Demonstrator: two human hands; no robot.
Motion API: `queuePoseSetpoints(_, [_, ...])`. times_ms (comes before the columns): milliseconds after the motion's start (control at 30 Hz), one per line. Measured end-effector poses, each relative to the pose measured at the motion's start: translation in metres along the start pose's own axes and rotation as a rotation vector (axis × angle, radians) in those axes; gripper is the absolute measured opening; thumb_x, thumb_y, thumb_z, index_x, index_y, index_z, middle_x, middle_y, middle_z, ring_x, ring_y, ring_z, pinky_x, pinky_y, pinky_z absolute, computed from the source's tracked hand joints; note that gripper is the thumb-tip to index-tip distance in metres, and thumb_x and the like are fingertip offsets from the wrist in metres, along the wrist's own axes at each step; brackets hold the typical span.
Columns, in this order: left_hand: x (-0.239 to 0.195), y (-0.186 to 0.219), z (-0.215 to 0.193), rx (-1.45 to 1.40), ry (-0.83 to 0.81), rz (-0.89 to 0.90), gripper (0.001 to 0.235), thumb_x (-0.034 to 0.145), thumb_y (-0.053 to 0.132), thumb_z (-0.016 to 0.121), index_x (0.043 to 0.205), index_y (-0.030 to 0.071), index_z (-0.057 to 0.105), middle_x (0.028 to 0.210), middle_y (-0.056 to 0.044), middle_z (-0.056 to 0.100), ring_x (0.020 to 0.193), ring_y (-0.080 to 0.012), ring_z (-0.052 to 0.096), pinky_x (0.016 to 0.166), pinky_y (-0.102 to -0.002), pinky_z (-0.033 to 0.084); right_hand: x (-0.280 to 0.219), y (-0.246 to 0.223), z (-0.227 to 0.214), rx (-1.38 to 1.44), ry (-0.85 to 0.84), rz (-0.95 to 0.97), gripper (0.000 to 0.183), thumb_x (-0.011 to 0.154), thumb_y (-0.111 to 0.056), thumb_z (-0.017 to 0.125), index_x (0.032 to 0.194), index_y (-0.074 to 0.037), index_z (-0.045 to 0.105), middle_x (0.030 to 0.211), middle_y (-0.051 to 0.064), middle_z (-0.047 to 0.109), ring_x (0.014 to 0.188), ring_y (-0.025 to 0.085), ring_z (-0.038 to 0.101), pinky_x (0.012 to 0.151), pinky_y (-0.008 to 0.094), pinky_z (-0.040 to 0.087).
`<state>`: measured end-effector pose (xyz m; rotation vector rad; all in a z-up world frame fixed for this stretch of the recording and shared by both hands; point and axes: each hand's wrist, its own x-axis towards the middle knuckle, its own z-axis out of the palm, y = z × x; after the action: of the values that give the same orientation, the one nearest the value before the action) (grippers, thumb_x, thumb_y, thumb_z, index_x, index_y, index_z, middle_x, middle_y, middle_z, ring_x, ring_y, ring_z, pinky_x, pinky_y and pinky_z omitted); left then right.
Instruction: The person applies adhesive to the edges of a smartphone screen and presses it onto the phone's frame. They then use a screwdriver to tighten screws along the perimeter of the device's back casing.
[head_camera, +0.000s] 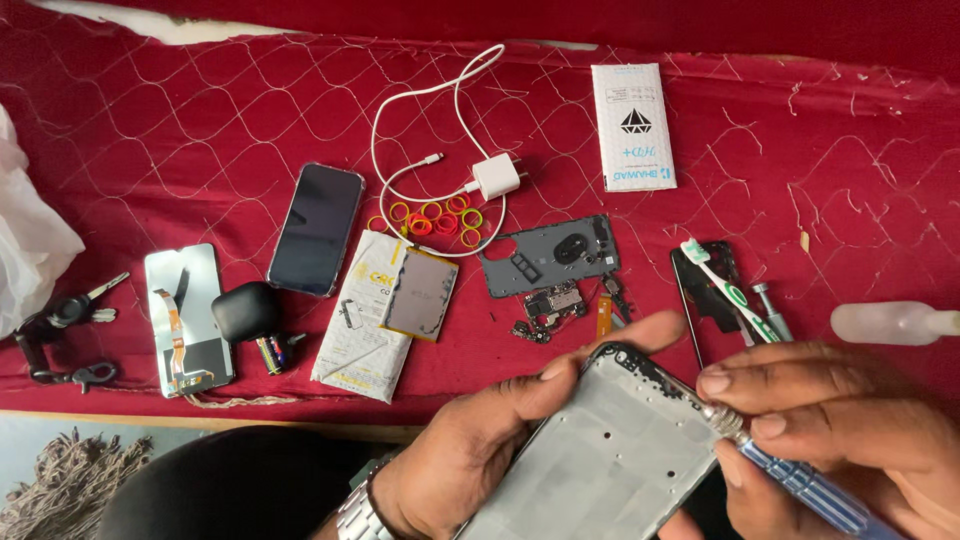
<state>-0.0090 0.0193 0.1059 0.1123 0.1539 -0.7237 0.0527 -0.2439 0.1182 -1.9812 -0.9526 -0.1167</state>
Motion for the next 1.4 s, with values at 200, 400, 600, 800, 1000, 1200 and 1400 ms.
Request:
queuePoseSetpoints(200, [-0.001,-0.001,-0.005,-0.003,-0.006,0.008,0.076,0.109,0.043,0.043,0.177,0.015,0.024,0.154,-0.018,0.050,0.128,-0.0282,0.058,0.112,-0.038,0.047,0.022,0.003,0.001,-0.036,-0.116,-0.092,0.045,0.077,-0.009,0.082,0.110,-0.010,0.052,0.111,0.018,0.072,0.103,0.024,0.077,0.092,0.039,0.063])
queuePoseSetpoints(400, [0.000,0.003,-0.030,-0.445,-0.191,-0.021,0.058,0.124,0.039,0.036,0.175,0.019,0.016,0.143,-0.033,0.049,0.116,-0.0521,0.066,0.092,-0.058,0.060,0.031,0.001,0.016,-0.093,-0.125,-0.047,0.041,0.078,-0.003,0.080,0.108,-0.008,0.053,0.112,0.016,0.072,0.100,0.023,0.078,0.086,0.035,0.064])
queuePoseSetpoints(600, [0.013,0.012,-0.056,-0.374,-0.209,-0.049,0.053,0.124,0.042,0.035,0.172,0.027,0.017,0.144,-0.031,0.051,0.118,-0.0529,0.065,0.093,-0.061,0.059,0.034,0.009,0.044,-0.067,-0.017,-0.009,0.032,0.079,0.003,0.079,0.102,-0.005,0.058,0.108,0.014,0.073,0.105,0.028,0.077,0.086,0.037,0.066])
queuePoseSetpoints(800, [0.012,0.013,-0.063,-0.330,-0.229,-0.051,0.053,0.125,0.042,0.035,0.171,0.025,0.016,0.147,-0.029,0.051,0.117,-0.0512,0.065,0.094,-0.060,0.060,0.029,0.013,0.042,-0.047,-0.010,0.023,0.030,0.081,0.003,0.079,0.102,-0.006,0.059,0.110,0.015,0.074,0.107,0.027,0.077,0.087,0.036,0.067])
queuePoseSetpoints(1000, [0.011,0.013,-0.061,-0.332,-0.226,-0.053,0.053,0.126,0.042,0.035,0.171,0.024,0.016,0.148,-0.030,0.050,0.117,-0.0502,0.065,0.091,-0.059,0.060,0.032,0.009,0.042,-0.067,-0.013,0.032,0.029,0.079,0.002,0.079,0.100,-0.005,0.060,0.108,0.015,0.074,0.106,0.027,0.076,0.086,0.036,0.066])
queuePoseSetpoints(1200, [0.011,0.016,-0.057,-0.369,-0.196,-0.072,0.053,0.125,0.040,0.034,0.171,0.020,0.018,0.145,-0.033,0.049,0.113,-0.0523,0.065,0.093,-0.062,0.060,0.035,0.003,0.044,-0.155,0.021,-0.007,0.028,0.080,0.000,0.080,0.099,-0.005,0.060,0.105,0.015,0.074,0.101,0.026,0.076,0.086,0.036,0.065])
queuePoseSetpoints(1400, [0.009,0.013,-0.053,-0.425,-0.224,-0.082,0.053,0.125,0.041,0.035,0.171,0.022,0.019,0.147,-0.031,0.048,0.113,-0.0530,0.064,0.093,-0.062,0.060,0.032,0.003,0.041,-0.164,0.020,-0.031,0.029,0.079,-0.003,0.082,0.100,-0.006,0.062,0.104,0.014,0.075,0.100,0.024,0.076,0.091,0.040,0.063])
